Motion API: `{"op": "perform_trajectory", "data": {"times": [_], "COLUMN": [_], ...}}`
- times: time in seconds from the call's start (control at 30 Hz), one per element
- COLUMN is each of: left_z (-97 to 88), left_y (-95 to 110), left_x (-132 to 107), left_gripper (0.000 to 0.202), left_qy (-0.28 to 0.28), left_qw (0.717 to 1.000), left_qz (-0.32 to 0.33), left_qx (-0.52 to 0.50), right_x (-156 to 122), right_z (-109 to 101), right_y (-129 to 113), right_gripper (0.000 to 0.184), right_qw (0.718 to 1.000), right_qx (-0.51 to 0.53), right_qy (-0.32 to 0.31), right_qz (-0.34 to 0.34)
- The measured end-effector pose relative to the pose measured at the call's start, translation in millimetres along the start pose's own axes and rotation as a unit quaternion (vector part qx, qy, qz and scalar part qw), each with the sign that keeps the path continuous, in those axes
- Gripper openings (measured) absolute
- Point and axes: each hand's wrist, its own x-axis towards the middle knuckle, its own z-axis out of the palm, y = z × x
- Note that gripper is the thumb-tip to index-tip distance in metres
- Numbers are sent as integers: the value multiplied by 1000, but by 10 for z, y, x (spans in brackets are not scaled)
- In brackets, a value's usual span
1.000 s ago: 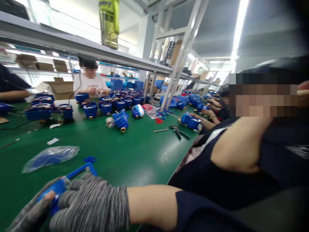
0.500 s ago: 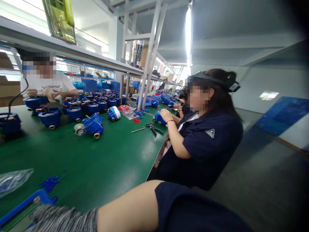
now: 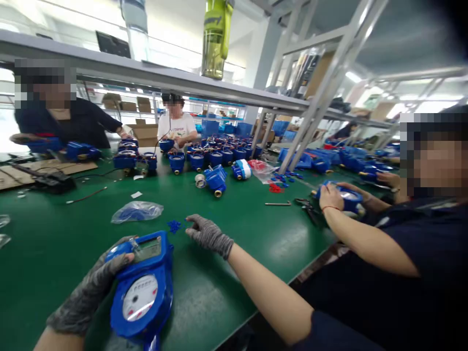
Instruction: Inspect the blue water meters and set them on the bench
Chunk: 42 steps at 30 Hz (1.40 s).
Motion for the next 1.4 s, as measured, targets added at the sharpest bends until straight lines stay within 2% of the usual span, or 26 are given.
{"op": "perform_trajectory", "data": {"times": [0.1,0.2,0.3,0.43,0.53,0.83,1.07,1.23,1.4], "left_z": [40,38,32,55,53,1,51,38,32], "left_y": [20,16,18,31,26,-4,28,18,24], "left_x": [45,77,69,43,45,70,6,41,65], "left_gripper": [79,77,77,87,90,79,81,80,82], "left_qy": [-36,-69,-87,-93,-92,-110,-105,-99,-92], "left_qw": [999,996,994,995,995,991,992,994,994], "left_qz": [22,48,57,30,37,70,59,50,53], "left_qx": [10,24,19,7,9,31,21,18,31], "right_x": [121,206,319,480,552,415,467,543,567], "right_z": [228,343,391,442,470,490,512,382,265], "right_y": [217,260,256,269,276,208,203,375,528], "right_gripper": [31,24,24,16,16,26,27,23,17], "right_qw": [999,996,992,987,980,961,965,980,990], "right_qx": [-34,-73,-106,-150,-188,-274,-257,-194,-135], "right_qy": [-3,31,47,32,15,-15,8,4,-17], "right_qz": [21,42,54,55,57,34,50,52,19]}}
